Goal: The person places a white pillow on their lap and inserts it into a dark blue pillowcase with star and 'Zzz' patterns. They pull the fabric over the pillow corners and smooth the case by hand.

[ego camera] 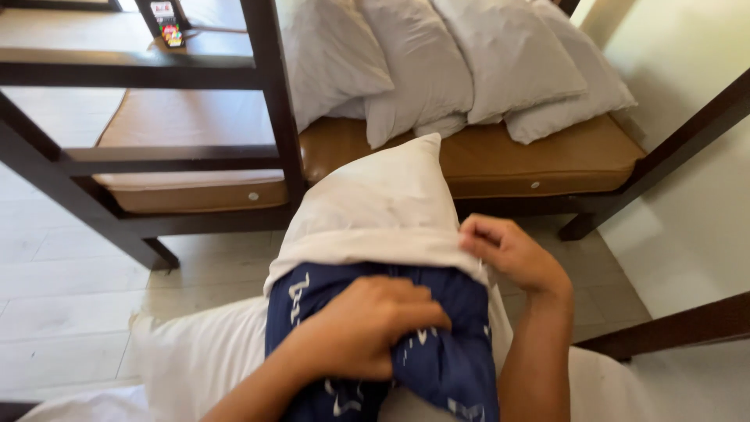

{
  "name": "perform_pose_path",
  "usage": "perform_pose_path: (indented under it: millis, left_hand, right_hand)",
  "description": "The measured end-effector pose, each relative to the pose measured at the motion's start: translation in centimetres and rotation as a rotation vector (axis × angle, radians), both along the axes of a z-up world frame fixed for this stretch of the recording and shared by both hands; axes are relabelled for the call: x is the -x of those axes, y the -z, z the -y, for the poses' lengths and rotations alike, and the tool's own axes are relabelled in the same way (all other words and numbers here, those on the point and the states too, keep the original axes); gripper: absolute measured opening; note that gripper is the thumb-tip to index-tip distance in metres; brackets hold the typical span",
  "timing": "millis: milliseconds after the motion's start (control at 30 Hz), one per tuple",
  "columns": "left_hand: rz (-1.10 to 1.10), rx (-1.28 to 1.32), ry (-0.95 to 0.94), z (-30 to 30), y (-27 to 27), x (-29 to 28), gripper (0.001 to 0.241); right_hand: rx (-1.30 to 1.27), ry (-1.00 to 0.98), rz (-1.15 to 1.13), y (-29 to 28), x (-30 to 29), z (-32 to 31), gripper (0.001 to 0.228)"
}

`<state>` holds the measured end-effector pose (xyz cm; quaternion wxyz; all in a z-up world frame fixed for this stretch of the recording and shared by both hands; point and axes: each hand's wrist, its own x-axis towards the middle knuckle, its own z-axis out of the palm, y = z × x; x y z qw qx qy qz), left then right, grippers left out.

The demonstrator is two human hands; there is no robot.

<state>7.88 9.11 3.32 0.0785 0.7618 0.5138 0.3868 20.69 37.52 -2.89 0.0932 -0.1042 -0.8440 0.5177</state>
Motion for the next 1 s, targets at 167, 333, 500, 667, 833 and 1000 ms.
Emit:
perform_pose_path:
  millis: [167, 333, 500, 667, 833, 1000]
  left_hand:
    - [0.048, -0.019, -0.034, -1.7, 2.5, 1.5, 0.034]
    - [0.008, 0.015, -0.080, -2.3, 4.1, 1.0, 0.039]
    - [-0.151, 0.078, -0.033, -2.2, 3.8, -0.4, 0.057]
    - [-0.228, 0.048, -0.065, -1.9, 4.4, -2.0, 0.057]
    - [-0.338, -0.001, -0.124, -2.0, 5.2, -3.6, 0.065]
    - [-0.345, -0.044, -0.124, -2.5, 5.9, -5.6, 0.076]
  right_hand:
    - [0.131, 0.174, -0.191, 3.2, 4.6, -2.3, 0.029]
    - [0.209, 0.287, -0.251, 4.4, 9.1, -2.3, 0.034]
    - [0.155, 0.430, -0.308, 8.4, 14.0, -5.9, 0.048]
    - [0.122, 0.521, -0.290, 10.1, 13.7, -6.3, 0.054]
    - [-0.247, 0.441, -0.295, 3.5, 9.1, -2.5, 0.045]
    - [-0.467, -0.198, -0.384, -11.1, 4.9, 9.0, 0.029]
